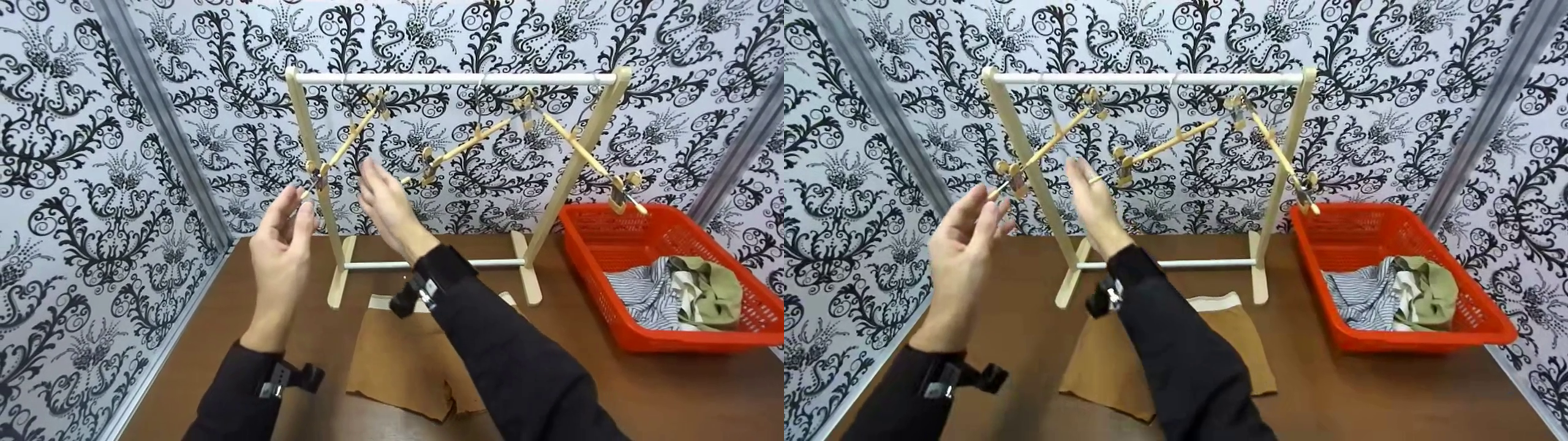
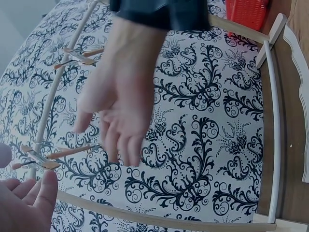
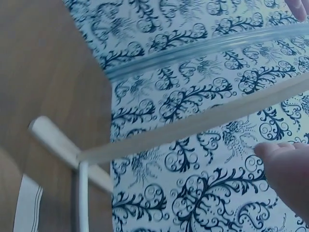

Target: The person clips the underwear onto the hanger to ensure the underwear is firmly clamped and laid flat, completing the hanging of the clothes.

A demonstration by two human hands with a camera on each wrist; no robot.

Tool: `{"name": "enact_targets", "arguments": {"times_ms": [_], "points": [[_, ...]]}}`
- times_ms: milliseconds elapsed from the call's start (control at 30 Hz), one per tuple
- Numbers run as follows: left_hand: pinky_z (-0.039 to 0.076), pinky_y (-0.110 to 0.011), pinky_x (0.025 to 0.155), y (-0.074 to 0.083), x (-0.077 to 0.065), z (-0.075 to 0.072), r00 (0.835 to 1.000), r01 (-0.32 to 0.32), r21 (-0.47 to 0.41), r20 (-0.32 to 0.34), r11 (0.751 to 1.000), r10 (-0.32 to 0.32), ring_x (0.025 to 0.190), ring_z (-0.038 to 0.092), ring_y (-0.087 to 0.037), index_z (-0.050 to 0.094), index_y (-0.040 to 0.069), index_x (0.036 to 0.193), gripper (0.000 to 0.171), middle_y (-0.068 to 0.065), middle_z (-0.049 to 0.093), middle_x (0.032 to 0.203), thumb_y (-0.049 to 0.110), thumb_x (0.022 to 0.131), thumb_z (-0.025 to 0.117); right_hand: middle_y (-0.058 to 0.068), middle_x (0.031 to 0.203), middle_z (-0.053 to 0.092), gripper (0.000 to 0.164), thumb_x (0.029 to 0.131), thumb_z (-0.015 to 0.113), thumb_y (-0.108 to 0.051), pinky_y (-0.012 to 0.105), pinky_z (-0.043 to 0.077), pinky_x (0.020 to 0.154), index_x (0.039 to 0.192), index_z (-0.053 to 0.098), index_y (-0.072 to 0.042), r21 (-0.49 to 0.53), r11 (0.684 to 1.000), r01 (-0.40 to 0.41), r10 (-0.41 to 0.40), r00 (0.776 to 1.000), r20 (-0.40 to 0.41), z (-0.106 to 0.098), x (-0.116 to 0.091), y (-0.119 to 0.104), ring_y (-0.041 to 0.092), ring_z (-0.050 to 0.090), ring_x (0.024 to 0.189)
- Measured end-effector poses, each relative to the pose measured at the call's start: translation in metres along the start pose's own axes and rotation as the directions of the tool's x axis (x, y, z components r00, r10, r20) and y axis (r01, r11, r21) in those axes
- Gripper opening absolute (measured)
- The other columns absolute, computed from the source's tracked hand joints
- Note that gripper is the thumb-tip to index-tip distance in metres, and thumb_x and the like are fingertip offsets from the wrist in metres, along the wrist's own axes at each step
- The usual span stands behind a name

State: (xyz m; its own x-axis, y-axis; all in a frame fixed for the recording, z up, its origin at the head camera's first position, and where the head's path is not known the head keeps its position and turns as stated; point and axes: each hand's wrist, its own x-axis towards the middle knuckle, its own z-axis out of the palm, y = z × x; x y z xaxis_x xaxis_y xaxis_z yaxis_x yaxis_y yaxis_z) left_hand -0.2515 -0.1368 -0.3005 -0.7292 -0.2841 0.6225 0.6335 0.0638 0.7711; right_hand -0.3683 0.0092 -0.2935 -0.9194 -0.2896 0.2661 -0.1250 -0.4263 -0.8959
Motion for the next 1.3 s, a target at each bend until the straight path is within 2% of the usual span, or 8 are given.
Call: {"name": "enact_targets", "arguments": {"times_ms": [133, 233, 367, 467, 767, 967, 1100, 1300], "points": [[0.054, -0.034, 0.093, 0.002, 0.002, 0.002, 1.000, -0.023, 0.003, -0.017, 1.000, 0.023, 0.108, 0.068, -0.022, 0.053, -0.002, 0.141, 0.043, -0.010, 0.066, 0.128, 0.010, 0.101, 0.063, 0.013, 0.164, 0.024, 0.068, 0.107, 0.049, -0.029, 0.039, 0.029, 0.118, 0.160, 0.015, -0.004, 0.122, 0.992, 0.027, -0.025, 1.000, -0.016, 0.014, 0.009, -0.009, 0.026, 0.029, 0.149], [0.055, -0.033, 0.090, 0.003, 0.004, 0.002, 0.998, -0.047, 0.009, -0.037, 0.999, 0.047, 0.103, 0.069, -0.024, 0.059, -0.002, 0.135, 0.037, -0.011, 0.068, 0.125, 0.008, 0.100, 0.064, 0.015, 0.159, 0.036, 0.062, 0.106, 0.053, -0.021, 0.036, 0.037, 0.113, 0.157, 0.024, -0.001, 0.174, 0.984, 0.038, -0.034, 0.999, -0.027, 0.024, 0.012, -0.018, 0.024, 0.040, 0.144], [0.056, -0.033, 0.087, 0.004, 0.006, 0.003, 0.996, -0.076, 0.026, -0.043, 0.997, 0.077, 0.097, 0.070, -0.025, 0.064, -0.003, 0.128, 0.031, -0.013, 0.071, 0.118, 0.005, 0.099, 0.064, 0.020, 0.138, 0.059, 0.054, 0.102, 0.060, -0.013, 0.034, 0.048, 0.103, 0.150, 0.039, 0.002, 0.241, 0.969, 0.048, -0.028, 0.996, -0.083, 0.032, 0.012, -0.026, 0.025, 0.060, 0.126], [0.057, -0.036, 0.087, 0.004, 0.006, 0.005, 0.995, -0.091, 0.024, -0.035, 0.996, 0.092, 0.096, 0.071, -0.025, 0.066, -0.004, 0.126, 0.028, -0.017, 0.072, 0.114, 0.003, 0.098, 0.064, 0.021, 0.122, 0.068, 0.052, 0.099, 0.064, -0.009, 0.033, 0.053, 0.097, 0.147, 0.045, 0.002, 0.273, 0.961, 0.050, -0.014, 0.991, -0.132, 0.036, 0.011, -0.029, 0.027, 0.068, 0.113], [0.056, -0.036, 0.088, 0.005, 0.004, 0.009, 0.992, -0.124, 0.003, -0.012, 0.992, 0.124, 0.100, 0.071, -0.025, 0.066, -0.007, 0.123, 0.026, -0.016, 0.073, 0.112, -0.001, 0.098, 0.063, 0.022, 0.119, 0.069, 0.041, 0.098, 0.062, 0.000, 0.033, 0.057, 0.087, 0.138, 0.054, 0.004, 0.356, 0.934, 0.023, 0.019, 0.993, -0.115, 0.043, 0.009, -0.038, 0.032, 0.072, 0.102], [0.056, -0.036, 0.088, 0.011, -0.002, 0.010, 0.988, -0.153, -0.002, -0.032, 0.988, 0.153, 0.099, 0.071, -0.026, 0.068, -0.006, 0.121, 0.024, -0.019, 0.072, 0.111, -0.003, 0.097, 0.063, 0.023, 0.116, 0.069, 0.040, 0.098, 0.064, -0.003, 0.035, 0.055, 0.091, 0.137, 0.056, 0.000, 0.324, 0.946, -0.001, 0.031, 0.996, -0.085, 0.049, 0.003, -0.046, 0.032, 0.072, 0.102], [0.056, -0.036, 0.088, 0.013, -0.010, 0.011, 0.982, -0.186, 0.024, -0.041, 0.982, 0.186, 0.098, 0.071, -0.024, 0.070, -0.004, 0.119, 0.023, -0.017, 0.073, 0.110, -0.003, 0.097, 0.063, 0.024, 0.126, 0.065, 0.043, 0.098, 0.064, -0.005, 0.033, 0.055, 0.090, 0.140, 0.055, -0.002, 0.277, 0.961, -0.009, 0.019, 0.999, -0.034, 0.051, -0.004, -0.048, 0.030, 0.071, 0.104], [0.056, -0.033, 0.088, 0.008, -0.031, 0.012, 0.960, -0.267, 0.103, -0.053, 0.958, 0.273, 0.097, 0.070, -0.023, 0.071, -0.004, 0.117, 0.022, -0.013, 0.074, 0.108, -0.006, 0.095, 0.064, 0.021, 0.132, 0.063, 0.052, 0.095, 0.069, -0.005, 0.034, 0.056, 0.090, 0.144, 0.052, -0.004, 0.178, 0.983, -0.035, 0.027, 0.998, 0.050, 0.046, -0.021, -0.041, 0.030, 0.071, 0.106]]}}
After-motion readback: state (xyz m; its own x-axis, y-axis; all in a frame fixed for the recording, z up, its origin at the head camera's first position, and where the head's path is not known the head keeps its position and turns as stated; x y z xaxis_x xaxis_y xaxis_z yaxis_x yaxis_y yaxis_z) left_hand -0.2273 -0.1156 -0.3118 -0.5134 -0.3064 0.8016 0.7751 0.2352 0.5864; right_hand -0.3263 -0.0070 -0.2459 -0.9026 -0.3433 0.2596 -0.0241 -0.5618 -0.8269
